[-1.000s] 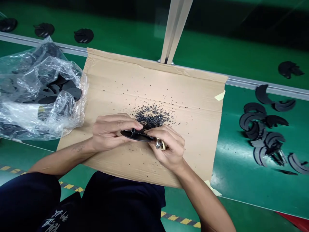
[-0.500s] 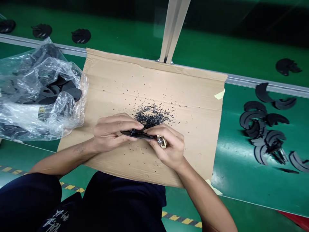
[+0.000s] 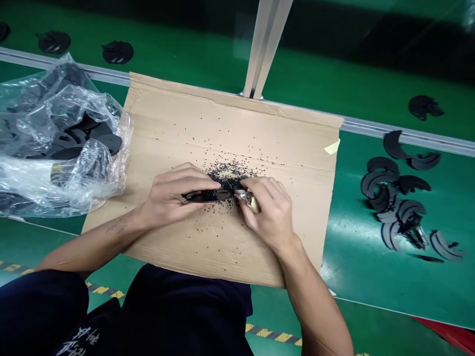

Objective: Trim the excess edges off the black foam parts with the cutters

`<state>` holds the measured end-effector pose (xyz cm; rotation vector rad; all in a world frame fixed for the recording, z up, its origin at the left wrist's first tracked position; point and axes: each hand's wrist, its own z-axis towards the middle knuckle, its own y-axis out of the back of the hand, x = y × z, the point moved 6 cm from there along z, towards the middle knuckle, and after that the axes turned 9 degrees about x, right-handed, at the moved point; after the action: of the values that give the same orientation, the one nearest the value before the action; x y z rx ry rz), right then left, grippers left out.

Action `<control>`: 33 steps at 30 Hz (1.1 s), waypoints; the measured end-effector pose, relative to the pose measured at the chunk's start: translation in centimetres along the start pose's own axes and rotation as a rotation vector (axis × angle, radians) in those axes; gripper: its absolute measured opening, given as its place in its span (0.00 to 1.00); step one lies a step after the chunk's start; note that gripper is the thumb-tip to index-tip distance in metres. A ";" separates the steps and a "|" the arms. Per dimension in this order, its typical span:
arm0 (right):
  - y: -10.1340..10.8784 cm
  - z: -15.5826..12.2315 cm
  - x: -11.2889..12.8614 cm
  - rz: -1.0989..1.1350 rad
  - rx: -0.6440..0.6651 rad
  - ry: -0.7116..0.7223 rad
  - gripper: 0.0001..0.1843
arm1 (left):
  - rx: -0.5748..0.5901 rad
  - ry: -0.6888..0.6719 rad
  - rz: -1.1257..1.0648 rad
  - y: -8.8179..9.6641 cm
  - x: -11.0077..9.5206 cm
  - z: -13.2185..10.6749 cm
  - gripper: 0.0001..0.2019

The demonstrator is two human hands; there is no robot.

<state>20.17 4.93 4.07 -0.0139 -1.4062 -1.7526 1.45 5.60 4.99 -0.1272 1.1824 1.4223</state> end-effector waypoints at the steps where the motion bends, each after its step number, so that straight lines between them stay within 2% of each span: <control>1: -0.2 -0.1 0.1 -0.047 0.028 0.020 0.10 | 0.019 -0.006 0.000 -0.1 0.0 0.0 0.11; 7: -1.0 -0.3 0.7 -0.166 0.094 0.059 0.07 | 0.080 -0.031 -0.023 -1.0 0.0 -0.3 0.12; 18: -0.9 -0.1 1.3 -0.249 0.023 0.090 0.05 | 0.083 -0.033 -0.131 -1.4 0.1 -0.2 0.12; 27: -0.9 -0.3 1.6 -0.386 0.038 0.121 0.09 | 0.074 -0.006 -0.210 -1.8 0.5 -0.2 0.09; 30: -1.1 -0.4 1.1 -0.277 0.069 0.088 0.11 | 0.081 0.025 -0.211 -1.8 0.7 -0.2 0.09; 33: -0.7 -0.2 0.2 0.029 0.081 -0.021 0.10 | 0.048 0.045 -0.192 -1.6 0.6 -0.1 0.08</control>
<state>19.69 4.61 3.55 -0.0083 -1.4840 -1.6754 2.46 5.60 3.63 -0.2347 1.2066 1.2274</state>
